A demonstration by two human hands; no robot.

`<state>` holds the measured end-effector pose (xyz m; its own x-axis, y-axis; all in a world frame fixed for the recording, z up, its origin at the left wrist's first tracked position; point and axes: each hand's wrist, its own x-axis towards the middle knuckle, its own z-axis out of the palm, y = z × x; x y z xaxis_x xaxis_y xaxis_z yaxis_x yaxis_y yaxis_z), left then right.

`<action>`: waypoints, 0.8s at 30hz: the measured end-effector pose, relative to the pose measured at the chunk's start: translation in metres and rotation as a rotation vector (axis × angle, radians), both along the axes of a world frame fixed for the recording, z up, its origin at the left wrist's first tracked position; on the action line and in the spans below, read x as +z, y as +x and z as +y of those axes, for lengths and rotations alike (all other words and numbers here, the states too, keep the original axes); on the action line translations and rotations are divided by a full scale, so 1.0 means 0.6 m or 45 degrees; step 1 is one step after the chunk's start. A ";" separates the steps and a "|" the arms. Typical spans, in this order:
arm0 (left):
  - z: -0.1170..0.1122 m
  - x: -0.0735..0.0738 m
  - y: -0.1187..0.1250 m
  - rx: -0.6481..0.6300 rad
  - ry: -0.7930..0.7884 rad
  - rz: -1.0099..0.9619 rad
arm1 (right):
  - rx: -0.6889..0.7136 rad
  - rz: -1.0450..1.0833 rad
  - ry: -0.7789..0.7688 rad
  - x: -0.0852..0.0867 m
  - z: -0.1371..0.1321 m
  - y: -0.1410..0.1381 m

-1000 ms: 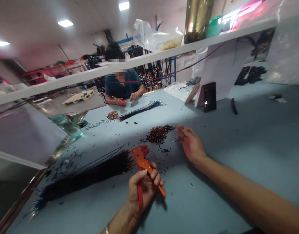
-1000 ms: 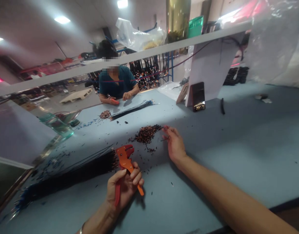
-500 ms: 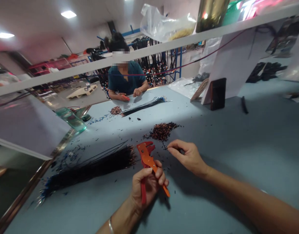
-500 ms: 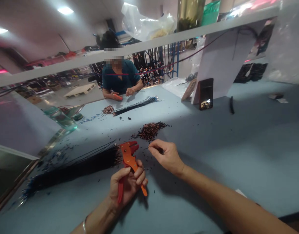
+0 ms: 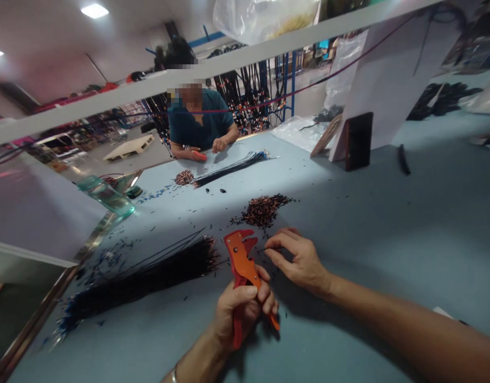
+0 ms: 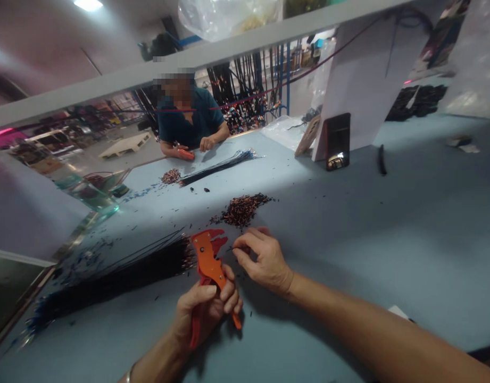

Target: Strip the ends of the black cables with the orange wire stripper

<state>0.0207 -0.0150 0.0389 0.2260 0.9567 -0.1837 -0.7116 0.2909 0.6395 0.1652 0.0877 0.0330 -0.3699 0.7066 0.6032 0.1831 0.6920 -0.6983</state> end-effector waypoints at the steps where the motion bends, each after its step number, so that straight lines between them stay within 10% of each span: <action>1: -0.001 -0.001 0.000 -0.020 0.005 0.000 | -0.001 0.015 -0.016 0.000 0.001 0.000; 24: -0.008 0.004 0.002 -0.138 0.011 0.069 | -0.090 0.029 0.005 0.029 0.006 0.013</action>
<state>0.0220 -0.0200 0.0414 0.3183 0.9287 -0.1901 -0.6404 0.3585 0.6792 0.1731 0.0912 0.0502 -0.3054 0.7282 0.6136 0.2159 0.6806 -0.7001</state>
